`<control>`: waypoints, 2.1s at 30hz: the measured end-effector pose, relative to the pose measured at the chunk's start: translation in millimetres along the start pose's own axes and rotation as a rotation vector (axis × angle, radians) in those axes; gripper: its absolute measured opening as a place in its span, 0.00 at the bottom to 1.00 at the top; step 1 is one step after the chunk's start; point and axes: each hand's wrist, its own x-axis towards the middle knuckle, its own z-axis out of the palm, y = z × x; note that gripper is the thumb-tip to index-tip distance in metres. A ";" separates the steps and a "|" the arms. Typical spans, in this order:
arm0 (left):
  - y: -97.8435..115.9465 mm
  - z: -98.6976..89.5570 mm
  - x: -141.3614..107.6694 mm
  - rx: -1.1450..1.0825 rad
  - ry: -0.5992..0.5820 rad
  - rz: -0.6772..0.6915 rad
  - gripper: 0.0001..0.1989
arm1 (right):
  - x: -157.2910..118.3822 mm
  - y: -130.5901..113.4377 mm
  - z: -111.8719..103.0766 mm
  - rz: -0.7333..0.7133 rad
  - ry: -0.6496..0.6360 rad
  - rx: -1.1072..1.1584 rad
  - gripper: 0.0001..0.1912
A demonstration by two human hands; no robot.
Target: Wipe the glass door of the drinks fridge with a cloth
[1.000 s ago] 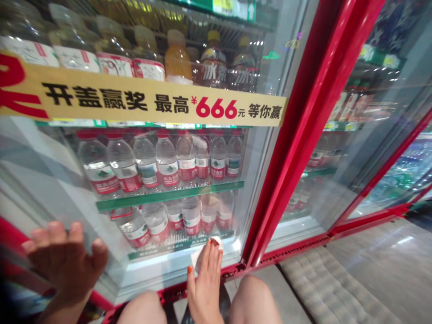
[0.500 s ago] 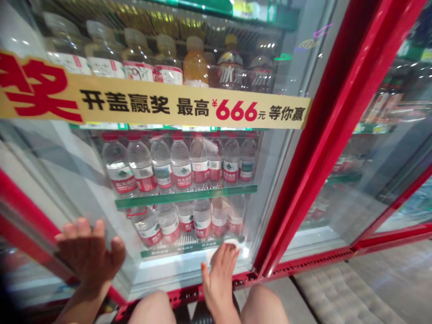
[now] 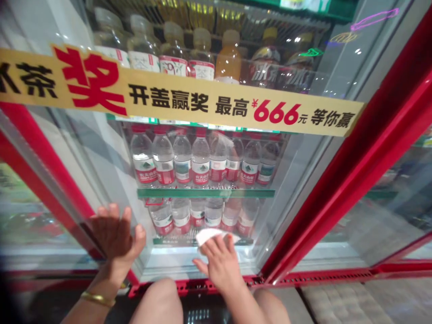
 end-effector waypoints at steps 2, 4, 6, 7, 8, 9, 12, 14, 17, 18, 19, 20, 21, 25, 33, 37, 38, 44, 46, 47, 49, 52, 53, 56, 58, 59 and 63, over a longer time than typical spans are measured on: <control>2.9 1.3 2.3 0.007 0.044 0.014 0.40 | 35.4 24.9 -13.2 0.180 0.002 -0.141 0.31; 5.7 2.5 5.8 0.017 0.061 0.008 0.40 | 61.6 30.2 -17.7 0.306 0.042 -0.239 0.37; 7.4 2.9 8.5 0.032 0.051 0.003 0.39 | 63.1 17.2 -14.8 0.250 0.045 -0.220 0.34; 7.8 2.7 9.2 0.043 0.047 0.004 0.39 | 54.9 7.9 -12.4 0.149 0.019 -0.181 0.31; 8.0 2.3 9.5 0.053 0.044 0.004 0.39 | 43.4 -0.7 -10.6 0.020 -0.014 -0.133 0.28; 8.1 1.8 9.6 0.064 0.040 0.001 0.39 | 31.0 -6.9 -10.0 -0.109 -0.043 -0.085 0.24; 8.7 0.4 9.7 0.087 0.033 -0.016 0.39 | 9.9 -7.4 -17.5 -0.247 -0.087 -0.039 0.19; 9.6 0.0 10.8 0.089 0.039 -0.011 0.39 | 14.9 -0.4 -25.9 -0.114 -0.093 -0.111 0.23; 11.1 0.2 12.9 0.084 0.065 0.014 0.39 | 29.7 -2.8 -31.8 0.036 -0.060 -0.172 0.31; 11.4 0.4 13.1 0.080 0.066 0.013 0.39 | 31.8 -8.0 -31.9 0.026 -0.048 -0.146 0.31; 11.4 0.5 12.9 0.074 0.061 0.008 0.39 | 32.1 -14.4 -31.7 0.001 -0.039 -0.109 0.30; 11.0 0.5 12.3 0.066 0.053 -0.003 0.39 | 31.5 -20.9 -32.0 -0.019 -0.035 -0.076 0.30; 10.4 0.5 11.3 0.057 0.042 -0.014 0.39 | 30.6 -26.6 -33.0 -0.020 -0.033 -0.060 0.30; 5.2 -0.3 6.2 0.023 0.028 -0.015 0.39 | 33.2 -36.1 -44.5 0.124 -0.031 -0.123 0.36; 0.8 2.8 -3.2 0.034 -0.004 -0.028 0.39 | 33.3 -41.9 -51.8 0.093 -0.076 -0.119 0.42; 4.5 4.3 -4.3 0.025 -0.002 -0.057 0.40 | 32.1 -46.8 -50.0 0.120 -0.057 -0.098 0.45; 5.2 4.0 -3.6 0.027 -0.002 -0.050 0.40 | 32.4 -47.6 -50.0 0.120 -0.062 -0.093 0.46; 7.0 1.0 -1.5 0.075 0.020 -0.049 0.41 | 37.6 -50.1 -49.8 0.185 -0.054 -0.094 0.47; 7.4 1.0 -2.1 0.063 0.006 -0.058 0.41 | 37.1 -50.7 -50.2 0.173 -0.055 -0.121 0.46; 7.6 1.1 -2.1 0.049 0.001 -0.062 0.41 | 36.7 -50.9 -50.8 0.171 -0.063 -0.126 0.45; 7.8 0.9 -1.6 0.024 -0.001 -0.070 0.41 | 35.9 -51.2 -52.3 0.182 -0.083 -0.118 0.45; 7.9 0.1 -0.5 0.014 0.010 -0.051 0.42 | 35.2 -51.7 -53.9 0.194 -0.088 -0.109 0.45; 7.8 -0.1 -0.6 0.019 0.009 -0.045 0.42 | 35.0 -52.0 -54.0 0.195 -0.083 -0.110 0.45; 6.9 0.3 -3.3 0.042 -0.008 -0.058 0.42 | 35.4 -52.6 -53.7 0.206 -0.091 -0.102 0.45; 6.1 1.0 -5.8 0.050 -0.015 -0.075 0.42 | 36.6 -53.0 -53.8 0.217 -0.103 -0.094 0.45; 5.7 1.4 -6.7 0.050 -0.016 -0.080 0.42 | 37.2 -53.3 -54.0 0.218 -0.102 -0.095 0.45; 4.8 2.6 -8.4 0.053 0.006 -0.071 0.40 | 38.5 -55.6 -56.3 0.201 -0.088 -0.121 0.45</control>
